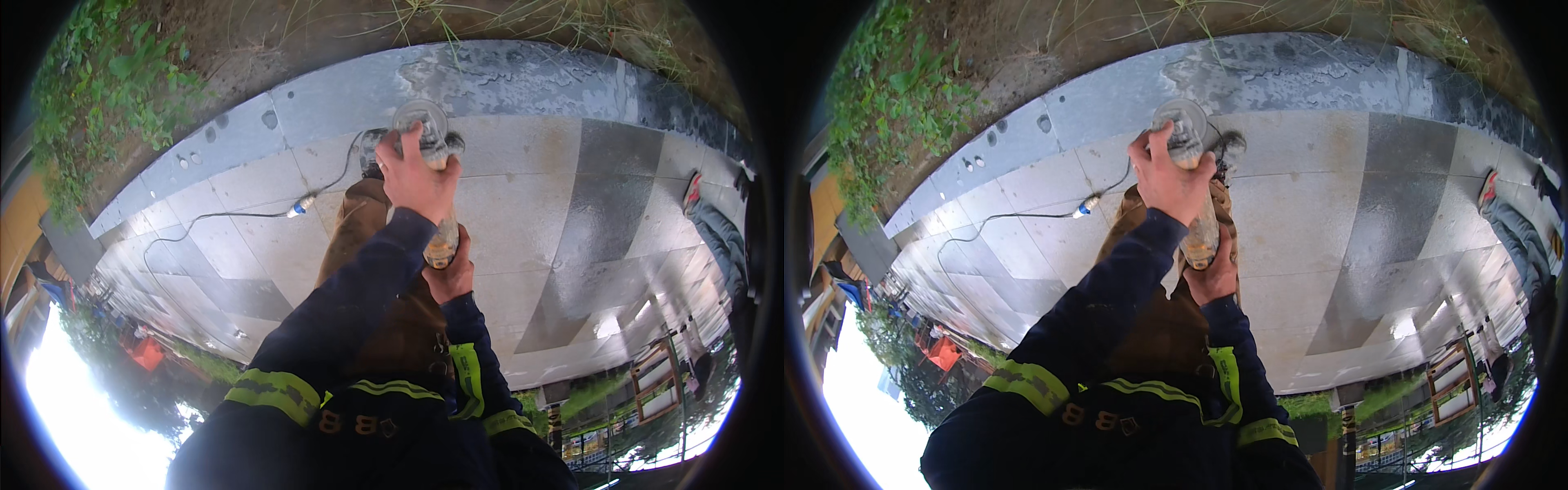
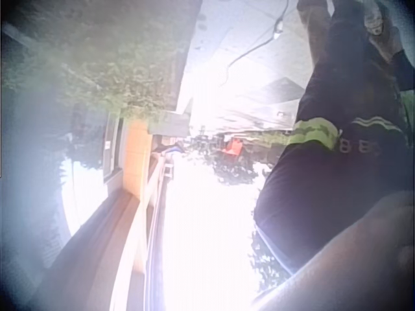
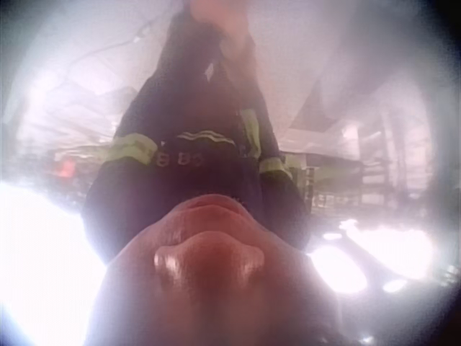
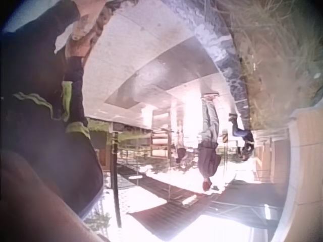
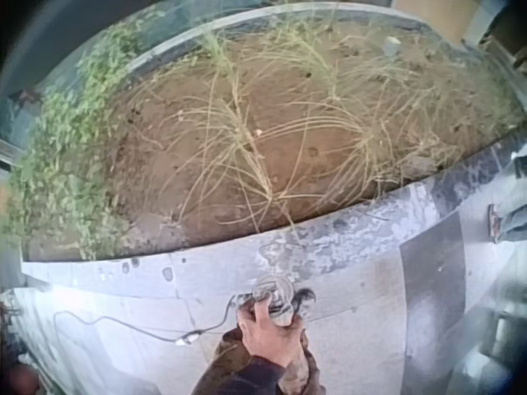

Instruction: The person uses an angle grinder to smooth a concrete surface. They hold the tool with both hands and move it across the floor, generating dust and debris. The task continues consistently throughout the clip.

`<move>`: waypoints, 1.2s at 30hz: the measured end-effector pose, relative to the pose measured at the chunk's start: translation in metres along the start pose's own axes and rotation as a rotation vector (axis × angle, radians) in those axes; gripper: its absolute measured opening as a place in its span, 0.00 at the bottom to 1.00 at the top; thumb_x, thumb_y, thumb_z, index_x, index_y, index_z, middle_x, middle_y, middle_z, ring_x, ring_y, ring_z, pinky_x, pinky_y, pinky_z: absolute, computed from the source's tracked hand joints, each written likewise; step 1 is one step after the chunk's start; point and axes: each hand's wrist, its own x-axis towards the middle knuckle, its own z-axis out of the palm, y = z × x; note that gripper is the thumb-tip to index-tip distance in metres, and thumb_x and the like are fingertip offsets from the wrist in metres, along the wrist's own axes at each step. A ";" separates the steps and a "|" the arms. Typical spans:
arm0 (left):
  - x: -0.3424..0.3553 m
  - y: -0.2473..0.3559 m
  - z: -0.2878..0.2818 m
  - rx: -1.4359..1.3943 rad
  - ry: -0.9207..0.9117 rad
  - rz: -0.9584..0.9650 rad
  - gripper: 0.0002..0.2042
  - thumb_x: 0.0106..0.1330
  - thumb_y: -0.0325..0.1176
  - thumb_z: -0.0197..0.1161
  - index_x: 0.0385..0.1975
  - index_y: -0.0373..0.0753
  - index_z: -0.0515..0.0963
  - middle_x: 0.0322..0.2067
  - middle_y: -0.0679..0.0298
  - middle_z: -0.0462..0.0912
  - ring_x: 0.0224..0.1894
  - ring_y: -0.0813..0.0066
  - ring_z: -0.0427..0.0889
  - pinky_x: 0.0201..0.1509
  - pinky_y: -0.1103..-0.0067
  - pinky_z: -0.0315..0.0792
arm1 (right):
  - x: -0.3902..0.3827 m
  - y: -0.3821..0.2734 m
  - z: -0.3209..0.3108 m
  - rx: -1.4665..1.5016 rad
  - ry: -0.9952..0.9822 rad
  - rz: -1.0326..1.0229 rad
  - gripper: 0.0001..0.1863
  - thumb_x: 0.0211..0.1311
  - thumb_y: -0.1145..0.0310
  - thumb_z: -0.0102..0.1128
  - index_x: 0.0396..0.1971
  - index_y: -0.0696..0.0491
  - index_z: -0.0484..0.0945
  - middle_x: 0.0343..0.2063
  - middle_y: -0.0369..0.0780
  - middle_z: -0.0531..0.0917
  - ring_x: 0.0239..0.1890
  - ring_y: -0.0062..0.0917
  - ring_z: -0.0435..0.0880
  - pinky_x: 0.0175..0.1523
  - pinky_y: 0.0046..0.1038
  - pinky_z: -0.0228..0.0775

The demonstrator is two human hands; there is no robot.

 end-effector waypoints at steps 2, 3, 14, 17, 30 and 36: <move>0.010 -0.002 0.003 -0.006 0.011 0.037 0.34 0.48 0.38 0.74 0.58 0.46 0.68 0.53 0.49 0.63 0.54 0.42 0.69 0.52 0.57 0.72 | 0.009 -0.006 0.007 0.041 0.013 -0.029 0.44 0.45 0.73 0.65 0.66 0.45 0.57 0.43 0.53 0.83 0.47 0.54 0.81 0.49 0.46 0.77; 0.015 -0.003 0.003 -0.008 -0.005 0.046 0.34 0.48 0.38 0.73 0.58 0.46 0.68 0.53 0.48 0.62 0.55 0.41 0.68 0.51 0.56 0.72 | 0.013 -0.007 0.009 0.081 0.010 -0.047 0.45 0.45 0.73 0.65 0.66 0.45 0.56 0.43 0.53 0.83 0.47 0.54 0.82 0.49 0.46 0.77; 0.185 0.038 0.062 -0.841 -0.397 -0.471 0.35 0.63 0.56 0.64 0.54 0.29 0.66 0.44 0.52 0.75 0.24 0.66 0.78 0.26 0.68 0.79 | -0.036 0.003 -0.066 0.605 0.052 0.095 0.44 0.41 0.82 0.59 0.65 0.58 0.57 0.47 0.42 0.78 0.46 0.29 0.80 0.54 0.29 0.71; 0.228 0.043 0.113 -0.955 -0.309 -0.611 0.17 0.65 0.44 0.63 0.48 0.41 0.73 0.29 0.55 0.82 0.15 0.67 0.72 0.16 0.67 0.64 | -0.050 0.004 -0.090 0.627 0.106 0.143 0.42 0.42 0.83 0.58 0.63 0.57 0.58 0.43 0.40 0.78 0.42 0.25 0.80 0.50 0.27 0.73; 0.353 -0.053 -0.054 0.909 -0.115 0.614 0.15 0.70 0.43 0.50 0.38 0.42 0.82 0.39 0.52 0.85 0.41 0.48 0.85 0.46 0.58 0.79 | -0.063 -0.008 -0.115 0.667 0.171 0.223 0.35 0.40 0.84 0.56 0.55 0.55 0.62 0.30 0.40 0.78 0.27 0.24 0.79 0.32 0.25 0.74; 0.304 -0.133 -0.035 0.948 -0.242 0.214 0.20 0.64 0.31 0.52 0.56 0.43 0.76 0.55 0.48 0.77 0.57 0.46 0.77 0.60 0.60 0.73 | -0.065 -0.010 -0.120 0.730 0.201 0.204 0.31 0.37 0.83 0.53 0.49 0.54 0.63 0.27 0.43 0.77 0.20 0.25 0.75 0.23 0.26 0.70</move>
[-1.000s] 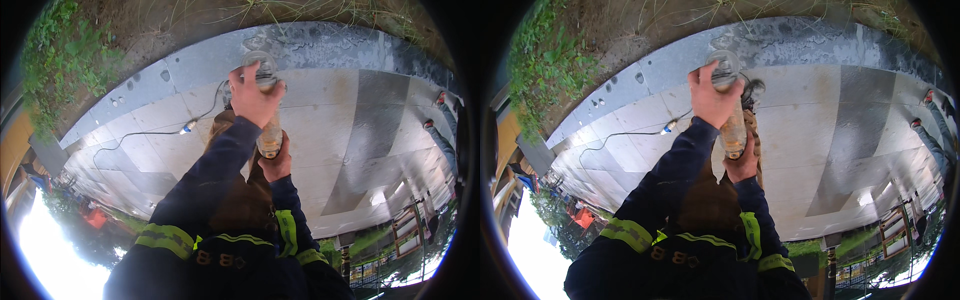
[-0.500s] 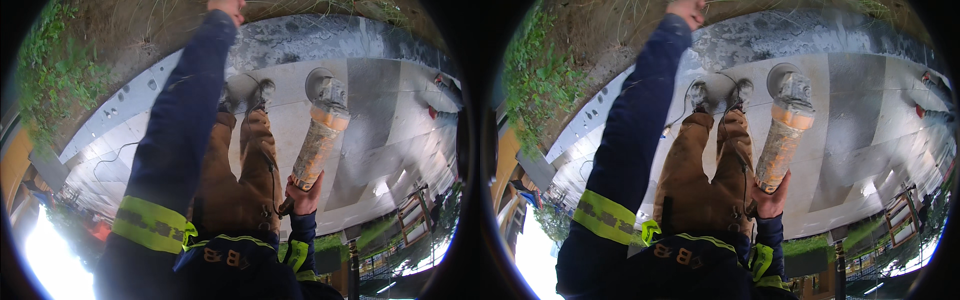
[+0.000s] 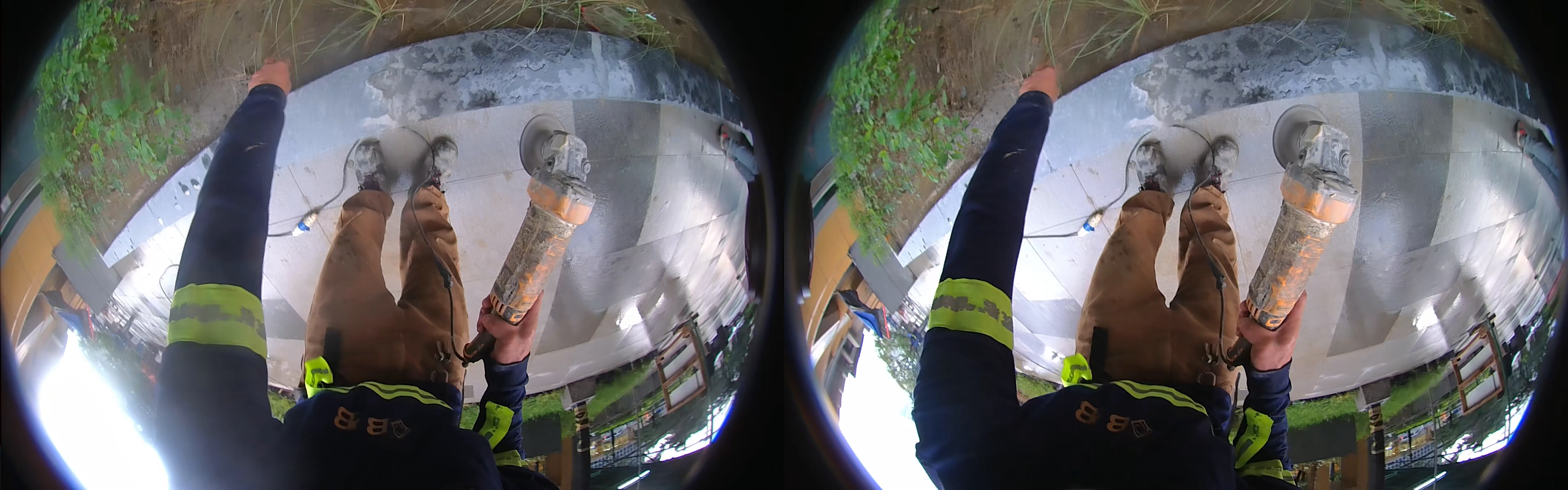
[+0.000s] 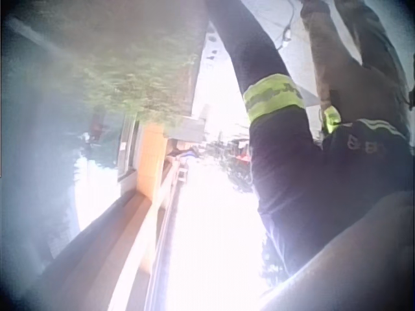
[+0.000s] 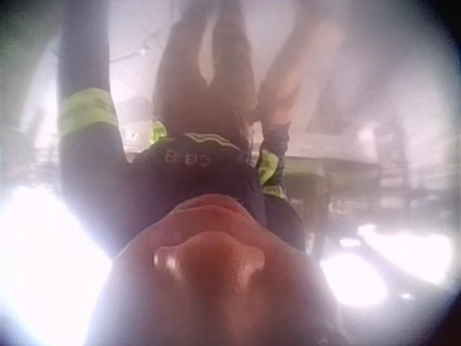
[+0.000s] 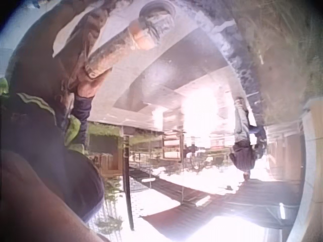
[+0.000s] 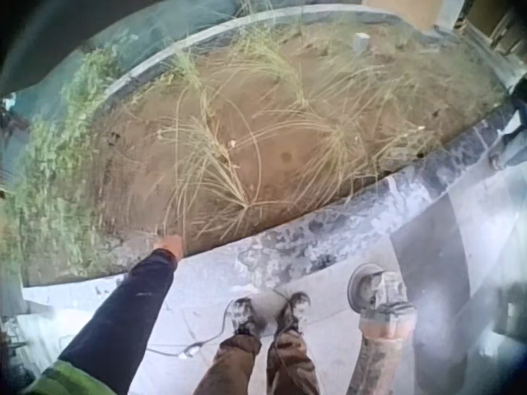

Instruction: The person uses an angle grinder to smooth a concrete surface. They hold the tool with both hands and move it across the floor, generating dust and debris. The task continues consistently throughout the clip.

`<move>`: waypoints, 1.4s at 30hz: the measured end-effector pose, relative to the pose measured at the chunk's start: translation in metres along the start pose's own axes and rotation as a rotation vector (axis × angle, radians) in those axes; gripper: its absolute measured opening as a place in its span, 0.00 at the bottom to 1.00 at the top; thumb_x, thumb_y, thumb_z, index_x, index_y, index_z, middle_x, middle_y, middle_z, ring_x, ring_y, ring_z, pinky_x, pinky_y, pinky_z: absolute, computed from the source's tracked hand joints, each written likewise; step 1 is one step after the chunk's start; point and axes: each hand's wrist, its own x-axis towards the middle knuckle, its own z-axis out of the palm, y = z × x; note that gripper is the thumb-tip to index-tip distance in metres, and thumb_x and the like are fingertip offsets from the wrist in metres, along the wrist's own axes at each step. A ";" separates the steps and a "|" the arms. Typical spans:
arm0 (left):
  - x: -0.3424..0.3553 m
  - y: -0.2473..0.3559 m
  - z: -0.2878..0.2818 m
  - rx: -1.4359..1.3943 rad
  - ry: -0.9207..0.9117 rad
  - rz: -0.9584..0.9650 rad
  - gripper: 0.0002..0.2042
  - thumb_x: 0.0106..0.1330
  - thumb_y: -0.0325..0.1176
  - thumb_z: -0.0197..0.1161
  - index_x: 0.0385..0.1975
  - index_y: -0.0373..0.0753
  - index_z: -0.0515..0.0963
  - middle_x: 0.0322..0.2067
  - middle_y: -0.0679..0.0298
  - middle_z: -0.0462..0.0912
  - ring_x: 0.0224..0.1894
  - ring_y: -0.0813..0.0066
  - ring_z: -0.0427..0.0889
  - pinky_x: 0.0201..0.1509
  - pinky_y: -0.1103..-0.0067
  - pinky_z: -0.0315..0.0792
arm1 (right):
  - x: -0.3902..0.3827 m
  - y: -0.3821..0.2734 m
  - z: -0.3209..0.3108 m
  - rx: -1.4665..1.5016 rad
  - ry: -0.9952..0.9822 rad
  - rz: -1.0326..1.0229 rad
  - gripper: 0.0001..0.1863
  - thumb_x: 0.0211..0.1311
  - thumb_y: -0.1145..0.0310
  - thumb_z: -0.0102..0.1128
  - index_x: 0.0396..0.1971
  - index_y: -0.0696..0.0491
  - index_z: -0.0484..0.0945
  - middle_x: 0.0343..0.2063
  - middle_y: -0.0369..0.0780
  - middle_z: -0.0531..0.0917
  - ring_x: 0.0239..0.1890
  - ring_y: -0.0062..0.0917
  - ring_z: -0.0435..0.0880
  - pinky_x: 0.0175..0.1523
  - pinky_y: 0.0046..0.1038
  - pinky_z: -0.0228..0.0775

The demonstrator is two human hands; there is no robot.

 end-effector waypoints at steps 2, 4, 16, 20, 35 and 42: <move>-0.017 -0.018 0.004 -0.240 0.163 -0.056 0.25 0.60 0.28 0.55 0.61 0.43 0.72 0.59 0.48 0.73 0.59 0.47 0.75 0.62 0.60 0.71 | 0.000 0.000 -0.005 -0.108 -0.049 0.013 0.32 0.40 0.83 0.57 0.52 0.54 0.64 0.30 0.40 0.78 0.26 0.23 0.79 0.33 0.24 0.73; -0.048 -0.035 0.002 -0.526 0.479 -0.013 0.30 0.56 0.25 0.56 0.64 0.42 0.68 0.61 0.48 0.69 0.59 0.48 0.73 0.62 0.61 0.69 | 0.002 0.003 -0.007 -0.142 -0.107 0.012 0.34 0.41 0.83 0.60 0.54 0.55 0.63 0.33 0.39 0.79 0.31 0.22 0.80 0.39 0.24 0.74; -0.315 0.150 -0.013 -1.964 -0.284 -0.197 0.33 0.63 0.40 0.69 0.63 0.33 0.63 0.53 0.57 0.72 0.52 0.71 0.73 0.51 0.75 0.73 | 0.046 0.049 0.048 -0.498 -0.360 -0.287 0.46 0.41 0.78 0.58 0.67 0.56 0.54 0.46 0.52 0.82 0.49 0.44 0.84 0.53 0.36 0.75; -0.287 0.177 -0.040 -1.536 0.058 -0.208 0.40 0.59 0.48 0.71 0.64 0.31 0.60 0.58 0.46 0.64 0.61 0.55 0.66 0.61 0.63 0.66 | 0.056 0.061 0.062 -0.633 -0.382 -0.267 0.45 0.41 0.77 0.59 0.67 0.53 0.56 0.45 0.52 0.82 0.48 0.48 0.83 0.52 0.38 0.76; -0.330 0.175 -0.009 -1.689 0.235 -0.346 0.16 0.63 0.32 0.69 0.43 0.33 0.71 0.31 0.60 0.75 0.31 0.66 0.74 0.38 0.75 0.72 | 0.085 0.090 0.094 -0.745 -0.260 -0.269 0.46 0.43 0.73 0.67 0.67 0.49 0.56 0.46 0.53 0.82 0.49 0.52 0.82 0.51 0.45 0.76; -0.276 0.201 -0.018 -1.102 0.340 -0.409 0.47 0.46 0.40 0.79 0.65 0.37 0.56 0.48 0.44 0.63 0.52 0.43 0.65 0.58 0.60 0.64 | 0.105 0.115 0.110 -0.704 -0.256 -0.295 0.48 0.50 0.58 0.74 0.69 0.50 0.54 0.52 0.53 0.80 0.53 0.50 0.80 0.53 0.42 0.75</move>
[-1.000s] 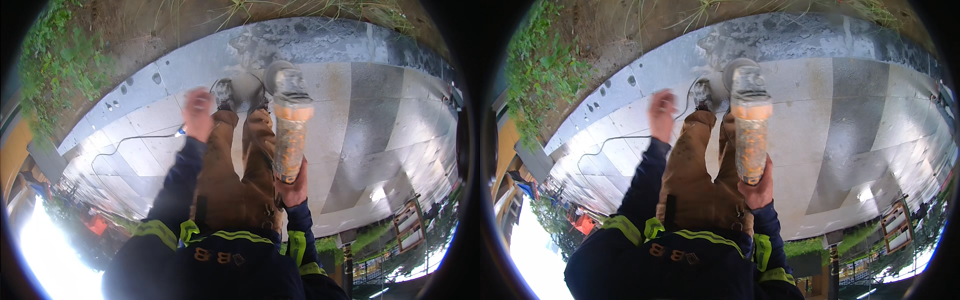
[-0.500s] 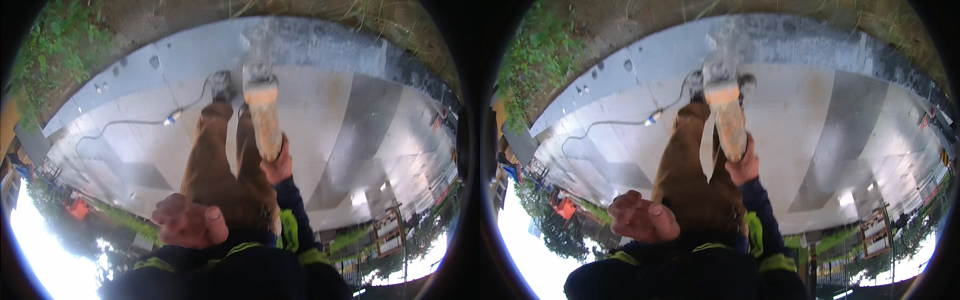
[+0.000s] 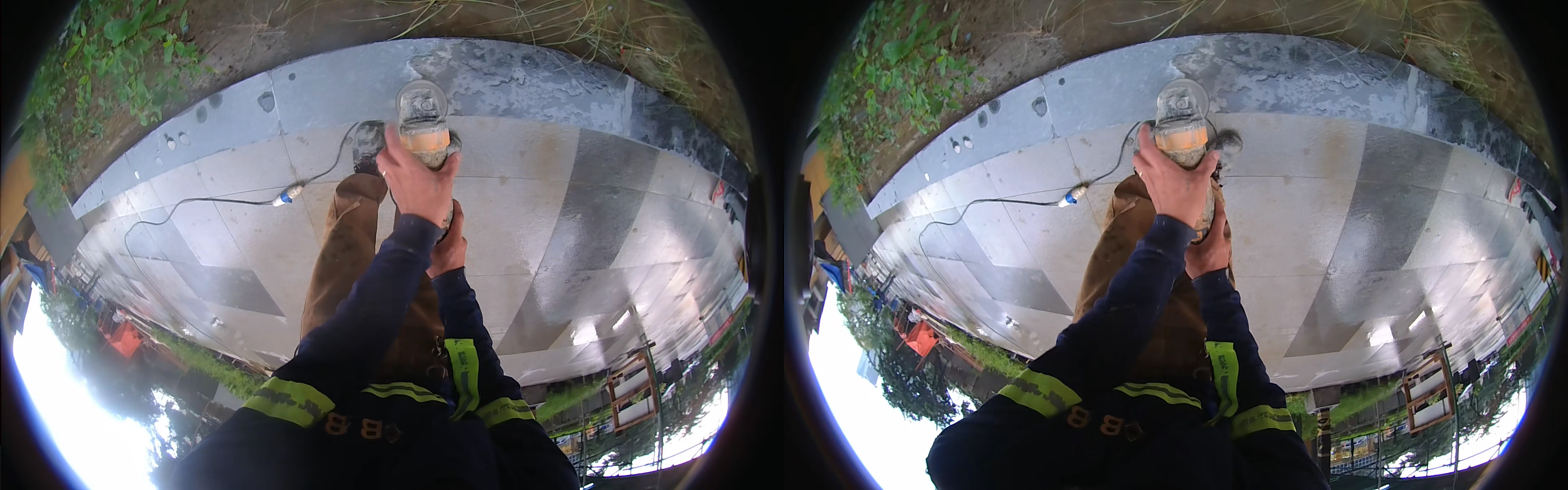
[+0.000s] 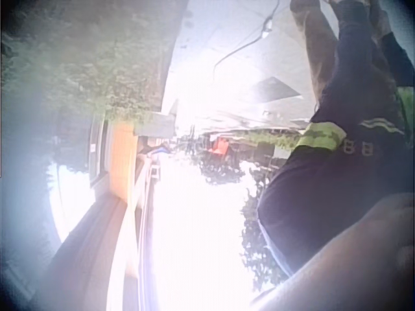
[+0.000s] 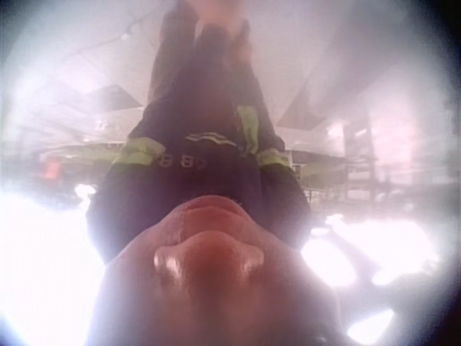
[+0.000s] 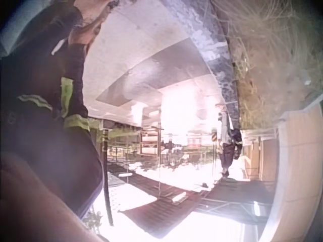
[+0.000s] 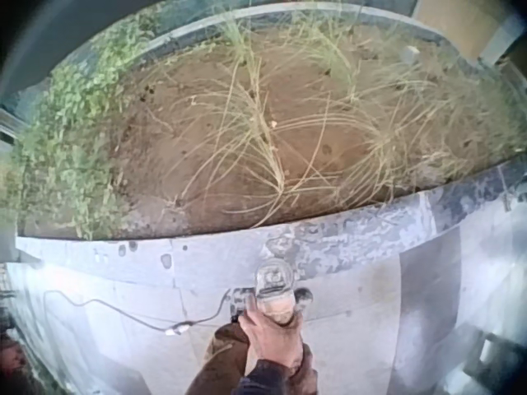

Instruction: The person uses an angle grinder to smooth a concrete surface. They hold the tool with both hands and move it across the floor, generating dust and debris. The task continues consistently throughout the clip.

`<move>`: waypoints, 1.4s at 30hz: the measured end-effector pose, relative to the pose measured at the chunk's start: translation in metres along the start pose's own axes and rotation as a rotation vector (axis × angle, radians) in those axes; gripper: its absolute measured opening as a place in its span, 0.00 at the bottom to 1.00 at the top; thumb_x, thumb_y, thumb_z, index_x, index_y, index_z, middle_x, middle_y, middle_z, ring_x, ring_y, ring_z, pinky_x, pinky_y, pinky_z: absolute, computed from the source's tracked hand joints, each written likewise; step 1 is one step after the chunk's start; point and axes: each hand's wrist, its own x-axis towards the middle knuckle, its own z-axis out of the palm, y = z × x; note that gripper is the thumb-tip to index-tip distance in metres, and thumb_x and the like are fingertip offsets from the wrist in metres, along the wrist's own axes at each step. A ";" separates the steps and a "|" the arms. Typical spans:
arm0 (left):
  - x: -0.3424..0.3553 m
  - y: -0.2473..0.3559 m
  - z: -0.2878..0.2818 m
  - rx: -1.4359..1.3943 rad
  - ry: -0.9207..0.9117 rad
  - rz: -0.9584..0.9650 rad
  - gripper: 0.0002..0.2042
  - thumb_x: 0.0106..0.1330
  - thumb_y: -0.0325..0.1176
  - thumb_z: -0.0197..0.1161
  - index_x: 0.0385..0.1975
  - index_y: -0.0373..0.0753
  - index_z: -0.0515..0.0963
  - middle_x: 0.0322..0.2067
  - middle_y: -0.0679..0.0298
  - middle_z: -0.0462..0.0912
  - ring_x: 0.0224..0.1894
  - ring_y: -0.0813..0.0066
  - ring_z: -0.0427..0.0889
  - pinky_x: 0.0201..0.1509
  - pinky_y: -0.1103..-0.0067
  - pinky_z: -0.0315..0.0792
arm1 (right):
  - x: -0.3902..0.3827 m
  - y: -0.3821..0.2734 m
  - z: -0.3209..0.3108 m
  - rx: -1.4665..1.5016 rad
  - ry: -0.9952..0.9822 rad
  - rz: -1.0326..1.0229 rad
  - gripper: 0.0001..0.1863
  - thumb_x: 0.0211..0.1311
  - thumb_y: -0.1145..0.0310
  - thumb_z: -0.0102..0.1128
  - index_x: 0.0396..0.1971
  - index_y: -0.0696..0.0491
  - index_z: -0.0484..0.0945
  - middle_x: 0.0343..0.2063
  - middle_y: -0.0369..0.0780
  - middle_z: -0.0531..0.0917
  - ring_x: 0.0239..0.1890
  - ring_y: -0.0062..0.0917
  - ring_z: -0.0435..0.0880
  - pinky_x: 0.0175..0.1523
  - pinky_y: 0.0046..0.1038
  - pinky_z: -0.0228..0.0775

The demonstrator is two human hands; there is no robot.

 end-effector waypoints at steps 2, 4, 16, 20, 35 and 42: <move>0.012 0.001 0.006 0.073 -0.081 0.013 0.49 0.46 0.39 0.78 0.68 0.39 0.54 0.48 0.44 0.63 0.51 0.43 0.66 0.58 0.60 0.65 | 0.005 -0.001 0.000 -0.002 -0.010 -0.026 0.48 0.51 0.56 0.73 0.68 0.49 0.54 0.51 0.54 0.80 0.53 0.50 0.80 0.52 0.42 0.75; 0.021 -0.002 0.015 0.058 -0.111 -0.019 0.46 0.47 0.36 0.76 0.66 0.38 0.55 0.48 0.43 0.62 0.51 0.41 0.66 0.57 0.58 0.65 | 0.011 -0.003 -0.001 0.002 0.000 -0.082 0.48 0.52 0.54 0.73 0.68 0.49 0.54 0.49 0.55 0.81 0.51 0.50 0.81 0.51 0.42 0.76; 0.052 0.005 0.045 0.161 -0.098 -0.043 0.43 0.47 0.30 0.72 0.64 0.35 0.56 0.46 0.43 0.62 0.49 0.41 0.66 0.52 0.58 0.69 | 0.048 -0.011 -0.001 -0.047 0.024 -0.080 0.48 0.52 0.50 0.72 0.67 0.49 0.53 0.40 0.54 0.85 0.45 0.52 0.83 0.46 0.42 0.77; 0.053 0.009 0.046 0.098 -0.105 -0.056 0.42 0.48 0.29 0.72 0.64 0.33 0.54 0.47 0.43 0.61 0.51 0.39 0.66 0.54 0.58 0.69 | 0.052 -0.011 -0.005 -0.078 0.014 -0.088 0.48 0.51 0.50 0.73 0.67 0.48 0.53 0.41 0.53 0.84 0.46 0.52 0.83 0.46 0.42 0.78; 0.054 0.004 0.049 0.151 -0.161 -0.082 0.42 0.48 0.30 0.71 0.63 0.31 0.54 0.47 0.41 0.60 0.50 0.41 0.66 0.56 0.59 0.66 | 0.053 -0.019 -0.001 -0.087 0.023 -0.010 0.47 0.50 0.51 0.74 0.65 0.45 0.55 0.41 0.53 0.84 0.47 0.51 0.83 0.48 0.42 0.77; 0.057 0.004 0.047 0.107 -0.071 0.065 0.42 0.48 0.30 0.71 0.63 0.32 0.54 0.47 0.41 0.59 0.50 0.40 0.66 0.54 0.59 0.67 | 0.055 -0.018 0.001 -0.077 0.016 -0.006 0.48 0.49 0.49 0.75 0.65 0.45 0.55 0.42 0.53 0.84 0.47 0.50 0.83 0.48 0.42 0.77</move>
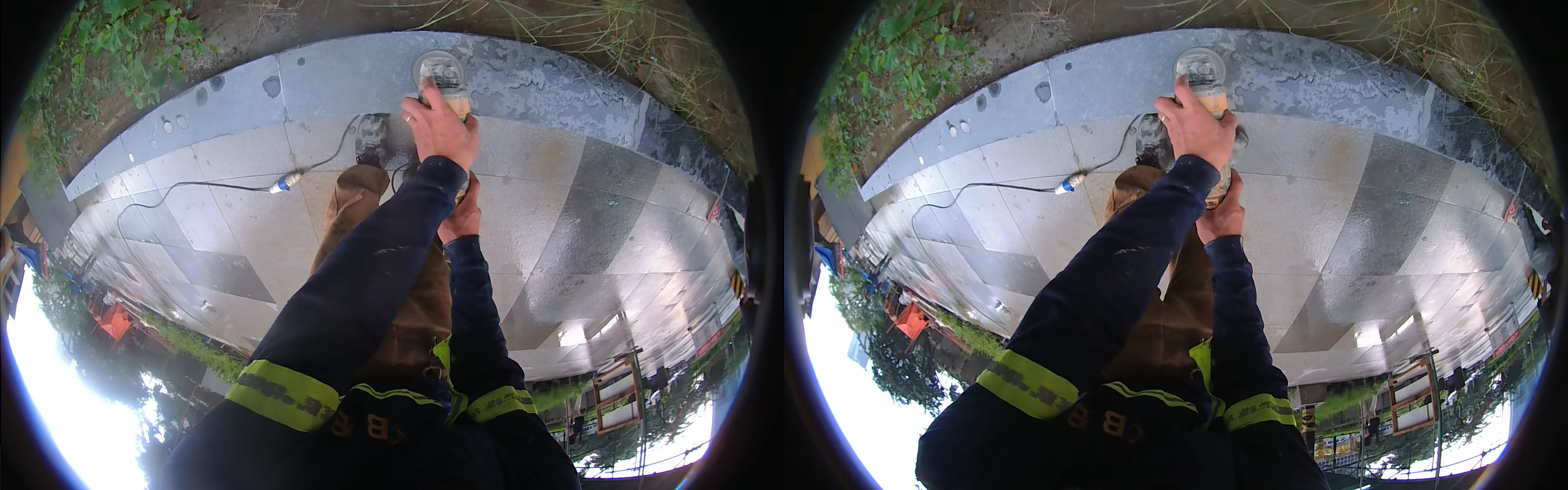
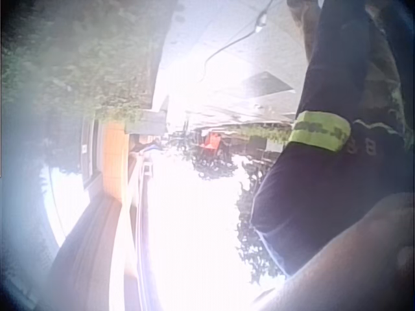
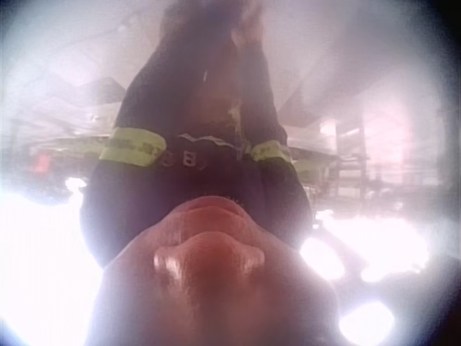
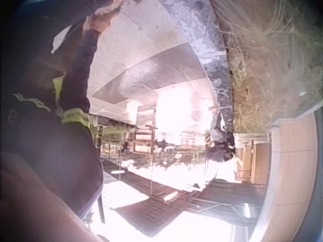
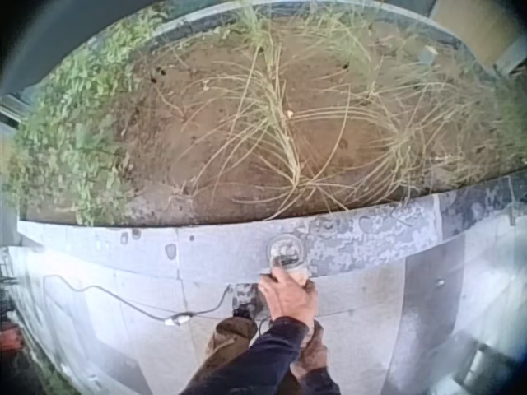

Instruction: The person uses an angle grinder to smooth a concrete surface. They hold the tool with both hands and move it across the floor, generating dust and debris. The task continues consistently throughout the clip.

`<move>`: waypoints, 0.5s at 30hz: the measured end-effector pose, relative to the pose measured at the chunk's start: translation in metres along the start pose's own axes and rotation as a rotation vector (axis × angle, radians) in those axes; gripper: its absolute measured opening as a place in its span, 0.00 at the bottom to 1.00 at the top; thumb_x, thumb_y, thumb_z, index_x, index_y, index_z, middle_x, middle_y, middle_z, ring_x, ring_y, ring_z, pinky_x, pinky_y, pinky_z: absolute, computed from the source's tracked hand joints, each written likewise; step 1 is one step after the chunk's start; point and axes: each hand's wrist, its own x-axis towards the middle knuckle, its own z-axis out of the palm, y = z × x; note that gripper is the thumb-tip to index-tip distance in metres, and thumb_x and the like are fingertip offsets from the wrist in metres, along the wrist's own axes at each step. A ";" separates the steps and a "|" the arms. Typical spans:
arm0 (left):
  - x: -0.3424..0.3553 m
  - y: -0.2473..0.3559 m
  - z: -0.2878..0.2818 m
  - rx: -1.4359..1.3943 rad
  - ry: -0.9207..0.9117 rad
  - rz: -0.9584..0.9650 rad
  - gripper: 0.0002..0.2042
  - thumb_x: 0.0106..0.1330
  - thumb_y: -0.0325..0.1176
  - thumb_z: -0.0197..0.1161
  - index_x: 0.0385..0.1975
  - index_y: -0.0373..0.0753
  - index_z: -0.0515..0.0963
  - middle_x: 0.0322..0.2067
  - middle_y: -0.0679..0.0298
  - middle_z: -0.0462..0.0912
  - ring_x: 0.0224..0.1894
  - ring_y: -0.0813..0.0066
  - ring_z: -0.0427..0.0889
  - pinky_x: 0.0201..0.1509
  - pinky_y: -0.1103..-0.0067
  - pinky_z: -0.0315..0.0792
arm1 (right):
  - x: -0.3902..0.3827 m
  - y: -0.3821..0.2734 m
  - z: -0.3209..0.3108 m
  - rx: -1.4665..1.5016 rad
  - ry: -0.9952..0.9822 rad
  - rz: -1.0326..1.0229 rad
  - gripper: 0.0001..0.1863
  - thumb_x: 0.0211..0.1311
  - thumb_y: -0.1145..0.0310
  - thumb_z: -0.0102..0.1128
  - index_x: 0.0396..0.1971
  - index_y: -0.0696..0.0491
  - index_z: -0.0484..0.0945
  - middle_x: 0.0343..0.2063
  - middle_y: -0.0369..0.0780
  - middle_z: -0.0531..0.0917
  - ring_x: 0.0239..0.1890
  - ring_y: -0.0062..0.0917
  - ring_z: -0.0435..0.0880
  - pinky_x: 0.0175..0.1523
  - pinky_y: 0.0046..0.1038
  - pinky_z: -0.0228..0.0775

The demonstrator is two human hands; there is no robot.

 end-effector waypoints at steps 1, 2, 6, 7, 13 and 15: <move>-0.001 -0.001 -0.001 0.012 -0.058 -0.069 0.42 0.48 0.30 0.71 0.63 0.32 0.54 0.48 0.41 0.59 0.50 0.40 0.66 0.55 0.59 0.67 | -0.001 0.000 0.000 0.006 -0.013 -0.031 0.48 0.49 0.50 0.75 0.65 0.46 0.55 0.42 0.53 0.84 0.47 0.50 0.84 0.48 0.42 0.77; -0.001 -0.001 -0.001 0.007 -0.062 -0.087 0.42 0.48 0.30 0.71 0.63 0.31 0.54 0.48 0.41 0.59 0.50 0.40 0.66 0.55 0.59 0.67 | -0.001 0.001 0.000 -0.013 -0.008 0.013 0.48 0.49 0.50 0.75 0.65 0.46 0.55 0.42 0.53 0.84 0.47 0.50 0.84 0.48 0.42 0.77; -0.003 -0.004 0.001 -0.002 -0.116 -0.091 0.42 0.48 0.30 0.71 0.63 0.30 0.54 0.48 0.41 0.59 0.50 0.40 0.66 0.54 0.58 0.67 | -0.004 0.002 0.000 -0.013 0.003 0.017 0.48 0.49 0.50 0.75 0.66 0.46 0.54 0.42 0.53 0.84 0.47 0.49 0.84 0.49 0.42 0.77; -0.003 -0.005 0.001 0.013 -0.032 -0.029 0.42 0.48 0.30 0.71 0.63 0.30 0.54 0.48 0.41 0.59 0.50 0.40 0.66 0.54 0.58 0.67 | -0.004 0.002 0.001 -0.022 0.016 0.036 0.48 0.49 0.50 0.75 0.66 0.46 0.54 0.42 0.53 0.84 0.47 0.49 0.84 0.49 0.42 0.77; 0.000 -0.010 0.002 0.019 0.003 -0.043 0.41 0.48 0.29 0.71 0.62 0.29 0.53 0.49 0.41 0.59 0.50 0.40 0.65 0.55 0.58 0.67 | -0.002 0.002 0.005 -0.023 -0.027 0.017 0.48 0.49 0.51 0.75 0.65 0.46 0.55 0.42 0.53 0.84 0.47 0.51 0.83 0.49 0.42 0.77; 0.000 -0.012 0.002 0.003 -0.015 -0.029 0.41 0.48 0.29 0.71 0.61 0.29 0.53 0.49 0.41 0.59 0.50 0.39 0.66 0.55 0.57 0.67 | -0.002 0.002 0.005 -0.010 -0.004 0.010 0.47 0.50 0.51 0.74 0.65 0.46 0.55 0.42 0.54 0.84 0.47 0.52 0.83 0.48 0.43 0.76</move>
